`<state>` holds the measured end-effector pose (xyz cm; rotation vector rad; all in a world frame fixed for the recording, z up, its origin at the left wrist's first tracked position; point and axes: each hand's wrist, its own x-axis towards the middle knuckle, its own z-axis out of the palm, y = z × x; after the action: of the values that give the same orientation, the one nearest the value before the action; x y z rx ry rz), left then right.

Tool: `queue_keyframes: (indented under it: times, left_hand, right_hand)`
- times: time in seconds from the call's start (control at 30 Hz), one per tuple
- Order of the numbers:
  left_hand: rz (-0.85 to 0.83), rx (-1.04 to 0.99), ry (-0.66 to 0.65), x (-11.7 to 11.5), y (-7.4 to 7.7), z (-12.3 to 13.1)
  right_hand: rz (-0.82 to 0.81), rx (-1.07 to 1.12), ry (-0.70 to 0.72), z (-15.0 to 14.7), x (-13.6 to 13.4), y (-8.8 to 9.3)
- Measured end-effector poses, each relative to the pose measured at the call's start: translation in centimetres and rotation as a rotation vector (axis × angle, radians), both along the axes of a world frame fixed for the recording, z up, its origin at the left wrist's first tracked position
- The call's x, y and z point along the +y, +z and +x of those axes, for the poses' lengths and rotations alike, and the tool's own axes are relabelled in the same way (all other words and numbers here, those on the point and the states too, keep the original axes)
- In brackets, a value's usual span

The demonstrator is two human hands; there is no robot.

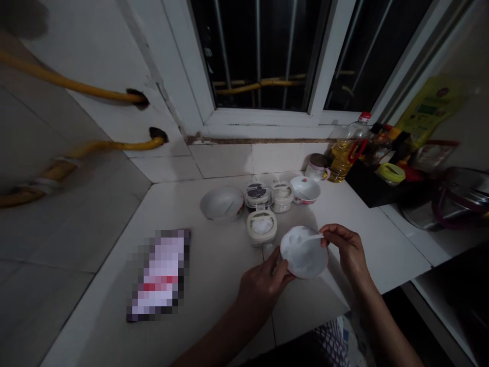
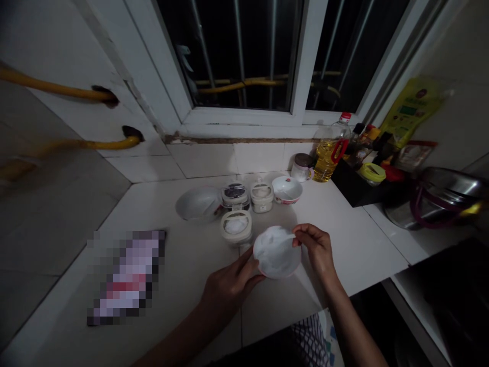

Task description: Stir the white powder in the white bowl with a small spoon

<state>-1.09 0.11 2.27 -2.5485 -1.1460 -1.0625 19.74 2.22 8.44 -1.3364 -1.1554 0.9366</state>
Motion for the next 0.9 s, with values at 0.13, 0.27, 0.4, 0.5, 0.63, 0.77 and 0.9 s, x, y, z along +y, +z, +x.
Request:
queue_keyframes:
  times: [0.13,0.27,0.4,0.5,0.63,0.77,0.9]
  left_hand:
    - [0.04,0.007,0.007,0.1,0.2,0.0]
    - [0.032,0.001,0.019,0.1,0.3,0.2]
    - [0.025,0.007,0.03,0.1,0.1,0.2]
    - [0.03,0.013,0.028,0.0,0.0,0.2]
    - [0.004,0.018,0.024,0.0,0.0,0.0]
    - [0.005,0.011,0.014,0.0,-0.1,0.0]
    - [0.004,0.002,-0.002,0.0,0.0,-0.1]
  right_hand:
    - [0.214,-0.194,-0.032,-2.2,0.7,1.0]
    - [0.612,-0.606,0.071,-4.1,1.4,1.0]
    - [0.83,-0.899,0.213,-4.8,1.9,0.3]
    - [0.835,-0.867,0.159,-4.4,1.6,0.3]
    - [0.64,-0.654,0.078,-2.8,0.7,0.5]
    - [0.395,-0.677,0.082,-0.4,-0.2,0.2]
    - [0.283,-0.822,0.216,0.4,-0.8,0.0]
